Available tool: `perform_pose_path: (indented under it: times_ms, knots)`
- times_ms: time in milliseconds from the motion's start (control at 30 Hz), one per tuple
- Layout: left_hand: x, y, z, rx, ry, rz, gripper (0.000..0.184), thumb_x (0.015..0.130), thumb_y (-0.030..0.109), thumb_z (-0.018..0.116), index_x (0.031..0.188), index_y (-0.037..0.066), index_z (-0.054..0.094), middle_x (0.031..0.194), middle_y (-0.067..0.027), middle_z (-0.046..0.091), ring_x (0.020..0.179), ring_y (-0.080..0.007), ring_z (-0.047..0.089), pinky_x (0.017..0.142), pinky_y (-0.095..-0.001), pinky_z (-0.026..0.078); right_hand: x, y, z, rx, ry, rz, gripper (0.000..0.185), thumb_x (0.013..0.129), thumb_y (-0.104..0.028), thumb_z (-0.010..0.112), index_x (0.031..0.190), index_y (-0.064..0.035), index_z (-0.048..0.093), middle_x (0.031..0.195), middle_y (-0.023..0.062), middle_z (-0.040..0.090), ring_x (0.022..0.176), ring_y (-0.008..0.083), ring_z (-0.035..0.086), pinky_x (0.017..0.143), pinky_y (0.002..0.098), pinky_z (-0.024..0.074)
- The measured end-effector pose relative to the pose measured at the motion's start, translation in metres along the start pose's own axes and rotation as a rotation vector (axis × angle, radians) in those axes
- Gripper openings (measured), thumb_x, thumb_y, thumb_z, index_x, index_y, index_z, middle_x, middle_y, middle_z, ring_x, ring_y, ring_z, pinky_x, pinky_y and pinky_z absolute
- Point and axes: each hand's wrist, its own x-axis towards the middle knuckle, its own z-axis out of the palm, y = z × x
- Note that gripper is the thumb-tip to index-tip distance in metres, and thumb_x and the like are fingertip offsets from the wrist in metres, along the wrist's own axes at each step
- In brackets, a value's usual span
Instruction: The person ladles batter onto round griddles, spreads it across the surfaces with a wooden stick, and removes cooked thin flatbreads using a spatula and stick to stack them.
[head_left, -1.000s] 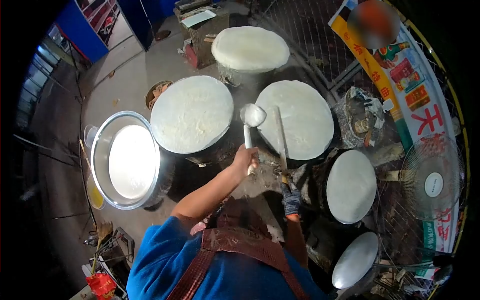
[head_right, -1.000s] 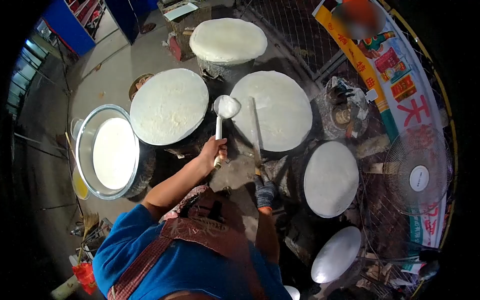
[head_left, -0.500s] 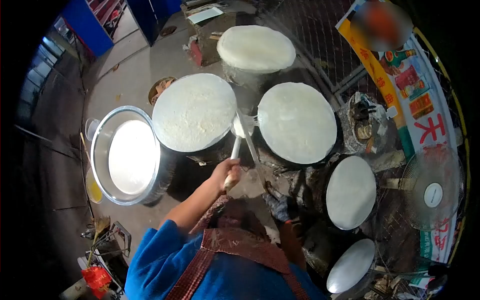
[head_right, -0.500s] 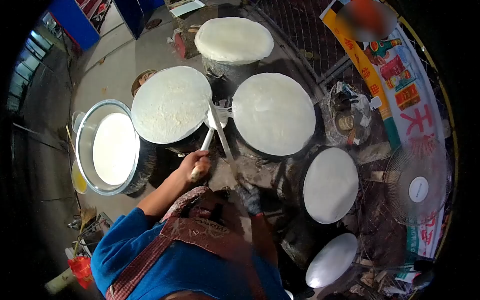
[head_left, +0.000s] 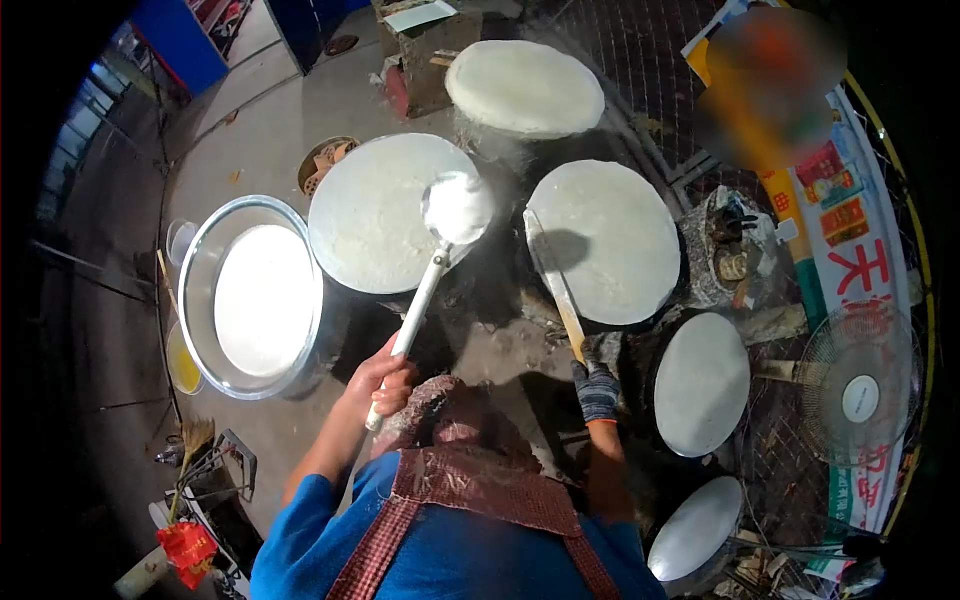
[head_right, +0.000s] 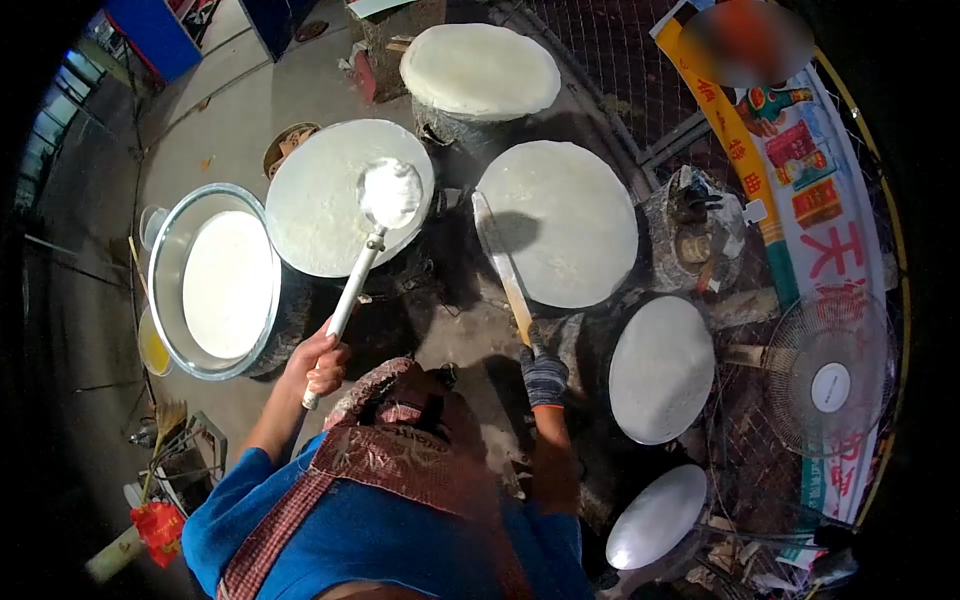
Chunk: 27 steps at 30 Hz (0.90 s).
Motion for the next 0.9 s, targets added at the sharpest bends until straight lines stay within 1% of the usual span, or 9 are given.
perform_pose_path:
  times_ms: [167, 200, 300, 333, 567, 600, 700, 833, 900]
  knots:
    - [-0.001, 0.005, -0.03, -0.131, 0.24, -0.062, 0.027, 0.088, 0.013, 0.039, 0.112, 0.025, 0.041, 0.053, -0.0009, 0.032, 0.033, -0.006, 0.026, 0.026, -0.019, 0.021, -0.015, 0.015, 0.022, 0.334, -0.058, 0.007, 0.036, 0.078, -0.034, 0.054, 0.106, -0.0125, 0.055, 0.088, 0.0179, 0.059, 0.078, 0.0349, 0.056, 0.07, 0.0403, 0.0449]
    - [-0.004, 0.004, -0.032, -0.114, 0.255, -0.09, 0.016, 0.088, 0.014, 0.039, 0.1, 0.023, 0.043, 0.053, -0.0004, 0.032, 0.033, -0.0051, 0.025, 0.026, -0.0184, 0.019, -0.015, 0.035, 0.056, 0.647, 0.035, -0.152, 0.034, 0.078, -0.026, 0.058, 0.106, -0.0073, 0.055, 0.085, 0.0146, 0.061, 0.072, 0.0269, 0.058, 0.064, 0.0343, 0.0461]
    - [-0.012, -0.001, -0.034, -0.153, 0.302, -0.071, 0.014, 0.085, 0.012, 0.042, 0.096, 0.02, 0.04, 0.051, 0.0012, 0.028, 0.033, -0.0046, 0.022, 0.026, -0.0172, 0.017, -0.035, 0.052, 0.047, 1.626, -0.673, 0.247, 0.032, 0.08, -0.02, 0.056, 0.105, -0.0007, 0.054, 0.076, 0.0085, 0.06, 0.06, 0.0196, 0.057, 0.05, 0.0276, 0.0428]
    - [-0.013, -0.002, -0.03, -0.157, 0.315, -0.082, 0.012, 0.085, 0.012, 0.043, 0.093, 0.021, 0.041, 0.051, 0.0021, 0.026, 0.033, -0.0044, 0.021, 0.026, -0.0171, 0.017, -0.053, 0.039, 0.047, 1.551, -0.448, 0.219, 0.029, 0.082, -0.026, 0.052, 0.097, -0.0012, 0.055, 0.066, 0.0069, 0.057, 0.046, 0.0141, 0.05, 0.041, 0.0243, 0.0379]
    - [-0.007, 0.002, -0.029, -0.17, 0.342, -0.148, 0.013, 0.088, 0.018, 0.039, 0.097, 0.023, 0.048, 0.052, 0.0011, 0.033, 0.032, -0.0047, 0.024, 0.027, -0.0178, 0.019, -0.06, 0.085, 0.041, 2.247, -0.65, 0.286, 0.029, 0.082, -0.032, 0.05, 0.087, -0.0031, 0.053, 0.057, 0.0066, 0.049, 0.038, 0.0165, 0.042, 0.035, 0.0264, 0.0327]
    - [-0.004, 0.002, -0.029, -0.126, 0.345, -0.15, 0.014, 0.088, 0.018, 0.039, 0.098, 0.023, 0.048, 0.053, 0.0007, 0.034, 0.032, -0.0048, 0.024, 0.026, -0.0178, 0.02, -0.051, 0.087, 0.038, 2.228, -0.481, 0.179, 0.029, 0.082, -0.032, 0.049, 0.086, -0.0044, 0.053, 0.053, 0.0072, 0.047, 0.038, 0.0175, 0.042, 0.034, 0.0278, 0.0328]
    - [-0.001, 0.003, -0.025, -0.029, 0.374, -0.142, 0.016, 0.087, 0.018, 0.039, 0.1, 0.024, 0.047, 0.054, 0.0, 0.036, 0.032, -0.0049, 0.027, 0.026, -0.0176, 0.022, 0.006, 0.089, 0.01, 1.77, 0.203, 0.376, 0.024, 0.076, -0.021, 0.06, 0.095, -0.0057, 0.057, 0.069, 0.0062, 0.057, 0.053, 0.016, 0.052, 0.047, 0.0278, 0.0419]
    - [0.003, 0.003, -0.025, 0.005, 0.383, -0.171, 0.018, 0.087, 0.018, 0.039, 0.101, 0.026, 0.046, 0.054, 0.0007, 0.036, 0.033, -0.0046, 0.029, 0.026, -0.0173, 0.024, 0.066, 0.108, 0.021, 1.803, 0.157, 0.463, 0.035, 0.079, -0.014, 0.055, 0.112, -0.0019, 0.05, 0.099, 0.0081, 0.057, 0.084, 0.0188, 0.053, 0.073, 0.0289, 0.044]
    - [0.003, 0.003, -0.027, -0.011, 0.365, -0.185, 0.019, 0.087, 0.018, 0.039, 0.102, 0.026, 0.046, 0.054, 0.0008, 0.036, 0.034, -0.0046, 0.029, 0.026, -0.0172, 0.024, 0.074, 0.091, 0.008, 1.377, 0.269, 0.493, 0.034, 0.079, -0.018, 0.055, 0.109, -0.0022, 0.053, 0.095, 0.0105, 0.059, 0.082, 0.022, 0.055, 0.071, 0.0307, 0.044]
